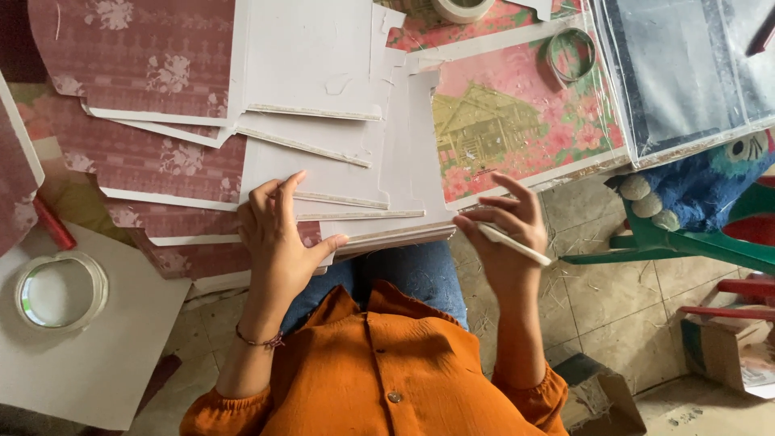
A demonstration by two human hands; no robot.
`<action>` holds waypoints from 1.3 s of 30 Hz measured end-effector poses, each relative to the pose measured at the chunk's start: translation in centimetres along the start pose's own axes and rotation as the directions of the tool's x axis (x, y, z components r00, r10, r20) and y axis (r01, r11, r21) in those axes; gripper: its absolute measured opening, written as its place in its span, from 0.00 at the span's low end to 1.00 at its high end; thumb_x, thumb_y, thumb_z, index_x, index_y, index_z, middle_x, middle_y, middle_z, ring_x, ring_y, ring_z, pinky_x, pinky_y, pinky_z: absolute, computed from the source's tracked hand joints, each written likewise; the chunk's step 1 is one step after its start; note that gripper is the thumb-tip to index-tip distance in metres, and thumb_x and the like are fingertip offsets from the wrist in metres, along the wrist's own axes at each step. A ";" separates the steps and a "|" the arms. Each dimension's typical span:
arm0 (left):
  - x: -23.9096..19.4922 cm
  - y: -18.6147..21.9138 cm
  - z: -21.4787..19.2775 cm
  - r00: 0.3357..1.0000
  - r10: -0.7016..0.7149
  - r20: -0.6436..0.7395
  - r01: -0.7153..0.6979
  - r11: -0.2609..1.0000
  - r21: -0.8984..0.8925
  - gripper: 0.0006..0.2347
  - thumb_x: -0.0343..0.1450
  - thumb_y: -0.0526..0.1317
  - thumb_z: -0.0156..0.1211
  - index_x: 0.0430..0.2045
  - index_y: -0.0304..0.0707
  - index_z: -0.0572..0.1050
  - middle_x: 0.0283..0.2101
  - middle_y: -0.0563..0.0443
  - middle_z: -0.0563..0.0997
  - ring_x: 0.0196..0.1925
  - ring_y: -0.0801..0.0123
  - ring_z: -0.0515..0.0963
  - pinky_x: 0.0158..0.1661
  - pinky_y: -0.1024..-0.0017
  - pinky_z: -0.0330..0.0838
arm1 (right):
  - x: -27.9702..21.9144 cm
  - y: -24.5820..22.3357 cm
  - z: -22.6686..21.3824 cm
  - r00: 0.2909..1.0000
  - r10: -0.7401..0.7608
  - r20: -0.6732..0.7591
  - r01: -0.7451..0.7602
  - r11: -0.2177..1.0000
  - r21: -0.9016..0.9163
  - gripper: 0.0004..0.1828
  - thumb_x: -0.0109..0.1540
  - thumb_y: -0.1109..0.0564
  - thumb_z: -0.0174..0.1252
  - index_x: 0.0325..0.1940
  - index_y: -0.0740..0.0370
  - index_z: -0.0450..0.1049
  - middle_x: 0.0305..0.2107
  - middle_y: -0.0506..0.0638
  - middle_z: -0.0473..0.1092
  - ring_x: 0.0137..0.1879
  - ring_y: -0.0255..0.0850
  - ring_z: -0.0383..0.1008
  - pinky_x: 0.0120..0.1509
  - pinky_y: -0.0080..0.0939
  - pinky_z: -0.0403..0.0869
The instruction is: Using a hand tool to press down the edges of printed paper sheets, likely to secure adhesive strips or create crisp folds.
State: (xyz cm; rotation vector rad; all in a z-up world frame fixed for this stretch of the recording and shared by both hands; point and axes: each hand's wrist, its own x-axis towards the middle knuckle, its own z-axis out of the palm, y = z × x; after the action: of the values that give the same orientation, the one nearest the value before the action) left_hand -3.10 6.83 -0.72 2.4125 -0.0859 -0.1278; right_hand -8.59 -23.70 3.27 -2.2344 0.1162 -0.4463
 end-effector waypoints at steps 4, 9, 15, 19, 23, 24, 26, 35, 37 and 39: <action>0.0 -0.2 0.0 1.000 0.006 0.001 -0.006 1.000 0.001 0.48 0.56 0.51 0.86 0.74 0.54 0.64 0.63 0.46 0.63 0.65 0.38 0.62 0.63 0.31 0.57 | -0.3 2.1 -0.5 0.997 0.077 -0.023 -0.078 0.995 -0.059 0.07 0.59 0.57 0.80 0.36 0.55 0.86 0.64 0.55 0.71 0.55 0.50 0.82 0.65 0.51 0.79; 0.0 -0.2 0.1 1.000 0.022 -0.009 -0.022 1.000 0.000 0.47 0.57 0.52 0.86 0.74 0.54 0.64 0.63 0.46 0.62 0.65 0.38 0.62 0.62 0.34 0.57 | -0.4 2.4 -0.2 0.991 0.130 -0.022 -0.131 0.989 -0.073 0.07 0.58 0.56 0.80 0.36 0.54 0.86 0.63 0.54 0.70 0.56 0.51 0.82 0.66 0.54 0.79; -0.1 -0.5 0.6 0.999 0.036 -0.016 -0.035 0.999 0.008 0.47 0.58 0.51 0.85 0.74 0.54 0.64 0.64 0.45 0.62 0.65 0.38 0.62 0.63 0.35 0.57 | -0.8 3.3 0.4 0.992 0.129 0.000 -0.129 0.987 -0.099 0.08 0.57 0.57 0.80 0.34 0.55 0.86 0.63 0.54 0.71 0.56 0.53 0.82 0.65 0.55 0.79; 0.4 1.6 2.4 0.994 0.074 -0.079 -0.065 0.991 0.113 0.51 0.52 0.47 0.90 0.73 0.49 0.64 0.63 0.42 0.63 0.62 0.38 0.64 0.58 0.35 0.61 | -1.0 4.4 0.9 0.992 0.129 0.013 -0.126 0.985 -0.116 0.07 0.57 0.58 0.77 0.37 0.56 0.85 0.62 0.55 0.71 0.56 0.55 0.82 0.65 0.57 0.79; 0.4 7.4 5.6 0.984 0.138 -0.113 -0.126 0.986 0.106 0.51 0.50 0.46 0.91 0.72 0.47 0.65 0.62 0.39 0.63 0.60 0.40 0.67 0.51 0.36 0.67 | -1.2 3.9 0.6 0.997 0.065 0.036 -0.058 0.984 -0.169 0.08 0.58 0.61 0.75 0.40 0.59 0.83 0.62 0.60 0.69 0.56 0.61 0.81 0.65 0.61 0.78; 0.1 7.9 6.6 0.981 0.130 -0.145 -0.113 0.986 0.120 0.51 0.50 0.46 0.91 0.72 0.47 0.65 0.62 0.39 0.63 0.60 0.40 0.67 0.51 0.36 0.67 | -1.2 3.8 0.5 0.998 0.037 0.045 -0.030 0.989 -0.147 0.08 0.58 0.61 0.75 0.40 0.59 0.83 0.62 0.60 0.69 0.56 0.61 0.81 0.65 0.61 0.78; -0.2 9.1 8.6 0.974 0.201 -0.106 -0.186 0.973 0.138 0.47 0.53 0.51 0.88 0.68 0.44 0.67 0.60 0.41 0.66 0.58 0.43 0.70 0.47 0.40 0.70 | -1.4 3.6 0.0 0.999 0.005 0.035 0.001 0.986 -0.164 0.08 0.60 0.63 0.73 0.41 0.58 0.82 0.62 0.59 0.70 0.57 0.59 0.80 0.66 0.60 0.77; -1.1 6.4 2.1 0.872 0.341 -0.350 -0.110 0.834 0.540 0.15 0.70 0.28 0.69 0.48 0.44 0.77 0.43 0.51 0.79 0.44 0.64 0.76 0.39 0.70 0.72 | 0.8 -4.0 -2.4 0.968 -0.223 -0.115 0.230 0.972 0.047 0.05 0.68 0.72 0.69 0.46 0.73 0.79 0.58 0.66 0.68 0.60 0.54 0.77 0.67 0.51 0.79; -0.9 6.7 -0.8 0.830 0.391 -0.398 -0.124 0.824 0.552 0.11 0.72 0.27 0.68 0.44 0.43 0.77 0.41 0.51 0.76 0.41 0.64 0.74 0.39 0.69 0.70 | 0.5 -4.6 -2.2 0.964 -0.245 -0.100 0.251 0.966 0.058 0.05 0.68 0.71 0.69 0.46 0.73 0.79 0.57 0.66 0.69 0.59 0.54 0.77 0.67 0.51 0.79; 0.2 5.5 -2.1 0.776 0.447 -0.445 -0.141 0.811 0.568 0.09 0.74 0.25 0.66 0.40 0.42 0.77 0.39 0.52 0.73 0.39 0.64 0.72 0.39 0.68 0.68 | 0.8 -4.7 -1.3 0.958 -0.271 -0.094 0.278 0.958 0.068 0.05 0.68 0.71 0.68 0.46 0.73 0.78 0.57 0.66 0.70 0.58 0.54 0.78 0.66 0.51 0.79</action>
State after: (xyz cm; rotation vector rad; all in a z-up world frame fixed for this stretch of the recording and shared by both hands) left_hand -2.77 4.08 4.47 2.8070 -0.2696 0.8726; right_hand -8.61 -21.76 7.78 -2.1597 -0.1693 -0.6839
